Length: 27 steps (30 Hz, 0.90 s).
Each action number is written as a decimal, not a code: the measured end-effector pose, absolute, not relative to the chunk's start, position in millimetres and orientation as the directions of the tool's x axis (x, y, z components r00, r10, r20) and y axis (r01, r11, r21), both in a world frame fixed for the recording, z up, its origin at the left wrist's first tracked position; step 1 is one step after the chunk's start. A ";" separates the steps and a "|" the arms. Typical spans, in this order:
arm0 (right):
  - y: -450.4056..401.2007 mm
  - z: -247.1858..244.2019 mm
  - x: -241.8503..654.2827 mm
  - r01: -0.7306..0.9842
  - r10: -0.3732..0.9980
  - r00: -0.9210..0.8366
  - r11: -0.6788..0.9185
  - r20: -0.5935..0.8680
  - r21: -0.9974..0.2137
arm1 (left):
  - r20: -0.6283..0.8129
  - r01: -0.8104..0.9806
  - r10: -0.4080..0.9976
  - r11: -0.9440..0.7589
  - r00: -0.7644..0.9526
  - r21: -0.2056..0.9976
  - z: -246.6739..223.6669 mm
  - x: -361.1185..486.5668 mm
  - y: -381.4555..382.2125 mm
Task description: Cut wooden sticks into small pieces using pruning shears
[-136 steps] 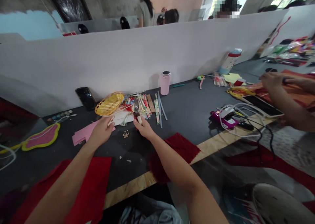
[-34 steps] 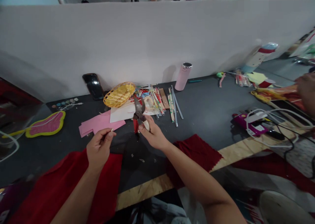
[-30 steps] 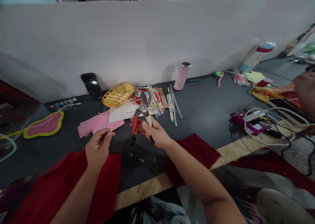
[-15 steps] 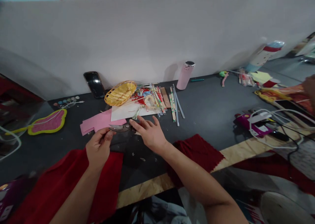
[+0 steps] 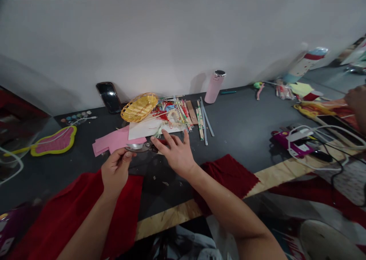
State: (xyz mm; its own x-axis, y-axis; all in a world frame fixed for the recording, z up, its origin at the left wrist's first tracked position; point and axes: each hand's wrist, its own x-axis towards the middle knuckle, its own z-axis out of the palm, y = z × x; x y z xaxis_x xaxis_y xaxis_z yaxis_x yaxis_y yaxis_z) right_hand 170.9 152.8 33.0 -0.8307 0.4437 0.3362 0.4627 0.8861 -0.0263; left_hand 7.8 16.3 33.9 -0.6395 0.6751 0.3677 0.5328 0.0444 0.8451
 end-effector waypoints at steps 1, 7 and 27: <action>152.8 33.4 171.1 0.462 0.444 -0.829 0.887 0.339 -0.032 | 0.364 0.526 0.673 0.044 -0.644 0.849 33.9 7.8 16.3; 154.2 31.1 171.6 0.454 0.435 -0.830 0.890 0.349 -0.030 | 0.359 0.510 0.670 0.034 -0.650 0.860 33.6 7.9 15.8; 157.0 25.1 166.2 0.400 0.440 -0.875 0.892 0.201 -0.212 | 0.318 0.404 0.682 -0.036 -0.658 0.914 30.2 5.1 18.6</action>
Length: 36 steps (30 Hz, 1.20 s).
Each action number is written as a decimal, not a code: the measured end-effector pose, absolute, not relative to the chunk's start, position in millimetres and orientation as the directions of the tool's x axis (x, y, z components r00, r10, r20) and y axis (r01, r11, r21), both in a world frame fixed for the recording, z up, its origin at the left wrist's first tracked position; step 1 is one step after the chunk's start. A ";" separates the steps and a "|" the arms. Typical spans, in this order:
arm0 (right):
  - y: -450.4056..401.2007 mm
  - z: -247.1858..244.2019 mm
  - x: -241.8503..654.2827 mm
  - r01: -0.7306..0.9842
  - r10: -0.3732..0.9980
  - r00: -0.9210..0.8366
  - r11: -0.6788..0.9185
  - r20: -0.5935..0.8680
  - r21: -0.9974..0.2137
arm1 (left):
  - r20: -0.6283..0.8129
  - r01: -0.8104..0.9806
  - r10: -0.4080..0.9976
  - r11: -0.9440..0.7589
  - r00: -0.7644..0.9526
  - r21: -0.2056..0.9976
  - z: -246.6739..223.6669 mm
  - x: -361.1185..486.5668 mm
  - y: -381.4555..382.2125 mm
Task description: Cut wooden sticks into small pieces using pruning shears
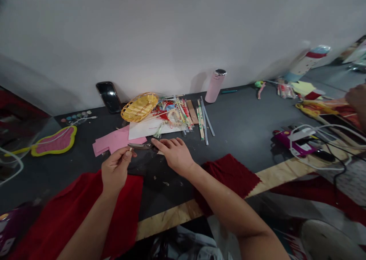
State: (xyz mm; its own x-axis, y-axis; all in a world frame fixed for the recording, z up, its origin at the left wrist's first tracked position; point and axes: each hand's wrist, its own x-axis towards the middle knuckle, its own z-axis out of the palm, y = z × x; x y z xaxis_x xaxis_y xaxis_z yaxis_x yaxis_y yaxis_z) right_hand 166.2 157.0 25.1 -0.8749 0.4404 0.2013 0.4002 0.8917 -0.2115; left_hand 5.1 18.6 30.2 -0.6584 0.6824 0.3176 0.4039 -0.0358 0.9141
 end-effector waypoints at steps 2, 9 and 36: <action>157.0 23.7 165.6 0.400 0.439 -0.876 0.892 0.199 -0.210 | 0.293 0.394 0.686 -0.010 -0.666 0.919 30.8 5.8 19.3; 152.7 24.8 165.6 0.431 0.454 -0.867 0.890 0.204 -0.148 | 0.261 0.417 0.687 0.067 -0.678 0.907 39.0 8.5 18.8; 141.4 25.1 165.4 0.479 0.511 -0.834 0.858 0.209 -0.184 | 0.252 0.486 0.695 0.159 -0.673 0.859 44.0 9.9 16.7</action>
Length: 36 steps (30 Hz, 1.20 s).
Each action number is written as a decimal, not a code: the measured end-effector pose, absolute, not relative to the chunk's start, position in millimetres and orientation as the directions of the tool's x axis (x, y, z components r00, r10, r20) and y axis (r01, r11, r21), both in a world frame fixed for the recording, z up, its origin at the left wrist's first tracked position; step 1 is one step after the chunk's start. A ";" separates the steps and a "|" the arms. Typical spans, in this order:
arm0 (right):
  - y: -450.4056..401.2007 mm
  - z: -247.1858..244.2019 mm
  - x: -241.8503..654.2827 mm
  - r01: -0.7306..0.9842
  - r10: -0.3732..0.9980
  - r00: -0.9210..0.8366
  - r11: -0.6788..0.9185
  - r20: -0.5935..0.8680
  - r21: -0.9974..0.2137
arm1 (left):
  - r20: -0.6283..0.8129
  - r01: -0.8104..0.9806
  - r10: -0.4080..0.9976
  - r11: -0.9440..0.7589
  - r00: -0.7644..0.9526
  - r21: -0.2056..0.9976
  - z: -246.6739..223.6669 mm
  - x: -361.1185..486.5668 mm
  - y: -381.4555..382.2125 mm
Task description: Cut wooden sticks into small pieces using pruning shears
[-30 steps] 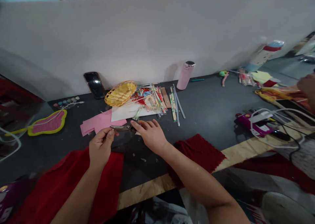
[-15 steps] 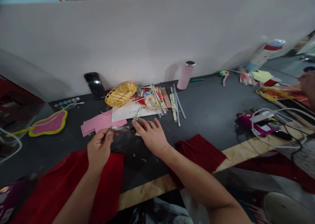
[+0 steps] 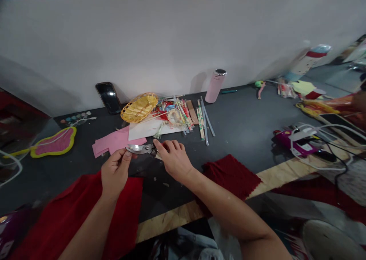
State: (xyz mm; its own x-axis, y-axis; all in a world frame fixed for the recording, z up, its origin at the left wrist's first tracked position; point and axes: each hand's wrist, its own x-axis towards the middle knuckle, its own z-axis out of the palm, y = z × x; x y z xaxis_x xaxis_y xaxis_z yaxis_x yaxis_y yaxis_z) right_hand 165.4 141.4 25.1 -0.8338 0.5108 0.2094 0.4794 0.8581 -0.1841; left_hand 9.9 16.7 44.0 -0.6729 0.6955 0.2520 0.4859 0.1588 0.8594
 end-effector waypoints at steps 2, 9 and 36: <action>142.5 27.1 166.4 0.461 0.505 -0.842 0.856 0.189 -0.232 | 0.258 0.487 0.699 0.147 -0.667 0.861 43.6 9.8 15.7; 150.3 26.5 168.3 0.392 0.440 -0.894 0.858 0.083 -0.331 | 0.247 0.458 0.711 0.117 -0.659 0.881 37.6 7.1 13.7; 145.5 28.3 168.0 0.426 0.484 -0.864 0.849 0.138 -0.311 | 0.264 0.499 0.735 0.115 -0.625 0.859 43.2 11.0 13.9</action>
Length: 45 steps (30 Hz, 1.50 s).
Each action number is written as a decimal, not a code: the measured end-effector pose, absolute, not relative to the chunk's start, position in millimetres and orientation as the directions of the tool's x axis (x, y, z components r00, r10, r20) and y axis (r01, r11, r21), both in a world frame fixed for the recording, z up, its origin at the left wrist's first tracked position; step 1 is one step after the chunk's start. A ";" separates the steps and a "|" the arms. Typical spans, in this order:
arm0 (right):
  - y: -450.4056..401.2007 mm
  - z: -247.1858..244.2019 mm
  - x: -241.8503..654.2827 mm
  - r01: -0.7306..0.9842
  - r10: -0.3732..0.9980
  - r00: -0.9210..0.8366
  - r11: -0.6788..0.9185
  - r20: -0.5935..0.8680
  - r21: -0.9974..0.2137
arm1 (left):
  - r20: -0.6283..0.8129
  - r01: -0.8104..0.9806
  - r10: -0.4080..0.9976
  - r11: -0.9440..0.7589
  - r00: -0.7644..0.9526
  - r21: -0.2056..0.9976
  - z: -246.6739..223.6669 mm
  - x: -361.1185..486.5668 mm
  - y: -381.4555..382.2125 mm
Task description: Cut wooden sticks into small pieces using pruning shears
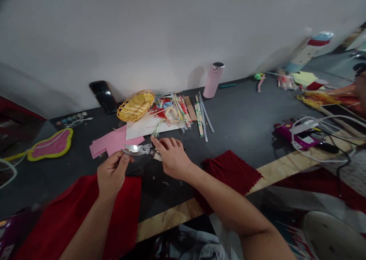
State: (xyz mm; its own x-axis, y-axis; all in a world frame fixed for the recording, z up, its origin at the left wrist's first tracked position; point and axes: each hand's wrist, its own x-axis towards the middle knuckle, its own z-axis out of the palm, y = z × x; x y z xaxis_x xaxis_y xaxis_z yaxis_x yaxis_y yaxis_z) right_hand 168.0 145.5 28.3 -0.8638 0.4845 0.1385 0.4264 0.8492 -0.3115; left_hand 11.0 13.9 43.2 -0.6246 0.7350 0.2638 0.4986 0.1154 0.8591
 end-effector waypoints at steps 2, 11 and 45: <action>145.6 28.7 167.8 0.425 0.485 -0.865 0.846 0.133 -0.321 | 0.271 0.502 0.730 0.113 -0.628 0.857 44.6 11.1 14.0; 146.0 28.0 165.9 0.433 0.489 -0.867 0.831 0.090 -0.350 | 0.261 0.514 0.728 0.143 -0.633 0.846 44.3 9.9 13.2; 160.2 22.6 167.5 0.447 0.527 -0.842 0.801 0.114 -0.399 | 0.329 0.607 0.697 0.190 -0.637 0.771 35.4 -1.7 15.5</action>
State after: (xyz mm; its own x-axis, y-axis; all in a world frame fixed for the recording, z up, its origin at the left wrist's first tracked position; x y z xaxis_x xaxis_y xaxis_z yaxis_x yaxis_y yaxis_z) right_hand 167.5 160.2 22.6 -0.8424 0.5266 0.1142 0.4466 0.8009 -0.3988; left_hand -1.7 15.5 35.4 -0.6370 0.6970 0.3293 0.6071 0.1904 0.7715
